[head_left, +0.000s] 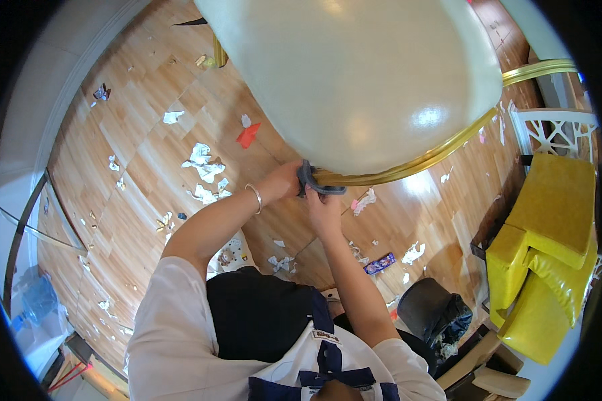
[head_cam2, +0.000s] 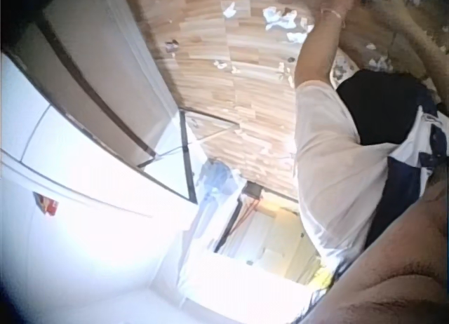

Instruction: The person wipes a gold-framed chair with a gray cloth, cleaning the seat, backrest, and frame. The person then wipes a white table and cleans a black electric kettle with the same cloth.

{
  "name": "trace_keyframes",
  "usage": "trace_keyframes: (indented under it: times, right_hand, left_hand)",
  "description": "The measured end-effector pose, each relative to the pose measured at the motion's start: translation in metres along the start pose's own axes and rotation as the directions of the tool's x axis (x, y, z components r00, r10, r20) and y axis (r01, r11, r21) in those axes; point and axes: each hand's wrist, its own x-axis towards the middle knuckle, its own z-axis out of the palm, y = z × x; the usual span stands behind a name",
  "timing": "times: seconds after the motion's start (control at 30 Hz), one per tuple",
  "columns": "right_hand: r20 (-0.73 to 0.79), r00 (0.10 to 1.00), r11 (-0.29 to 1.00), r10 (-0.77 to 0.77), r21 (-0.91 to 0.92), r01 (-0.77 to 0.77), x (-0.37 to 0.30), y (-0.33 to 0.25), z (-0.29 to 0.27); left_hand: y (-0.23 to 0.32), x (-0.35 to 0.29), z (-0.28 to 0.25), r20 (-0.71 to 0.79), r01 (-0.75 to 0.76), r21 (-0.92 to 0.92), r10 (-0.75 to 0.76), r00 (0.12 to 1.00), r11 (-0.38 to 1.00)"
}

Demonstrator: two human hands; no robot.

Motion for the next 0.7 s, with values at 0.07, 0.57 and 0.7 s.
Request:
trace_keyframes:
  times: [0.07, 0.57, 0.7]
  right_hand:
    - [-0.054, 0.979, 0.976, -0.197, 0.080, 0.201, -0.006, -0.023, 0.008]
    - [-0.096, 0.580, 0.559, -0.809, -0.429, 0.709, -0.028, -0.162, -0.003]
    - [-0.142, 0.366, 0.369, -0.920, -0.629, 0.684, -0.019, -0.201, -0.019]
  left_hand:
    - [0.007, -0.004, 0.002, -0.042, -0.017, 0.026, 0.018, 0.999, 1.000]
    - [0.119, -0.079, -0.022, -0.389, -0.452, 0.144, 0.470, 0.792, 0.880]
    - [0.134, -0.092, -0.025, -0.434, -0.560, -0.002, 0.504, 0.747, 0.829]
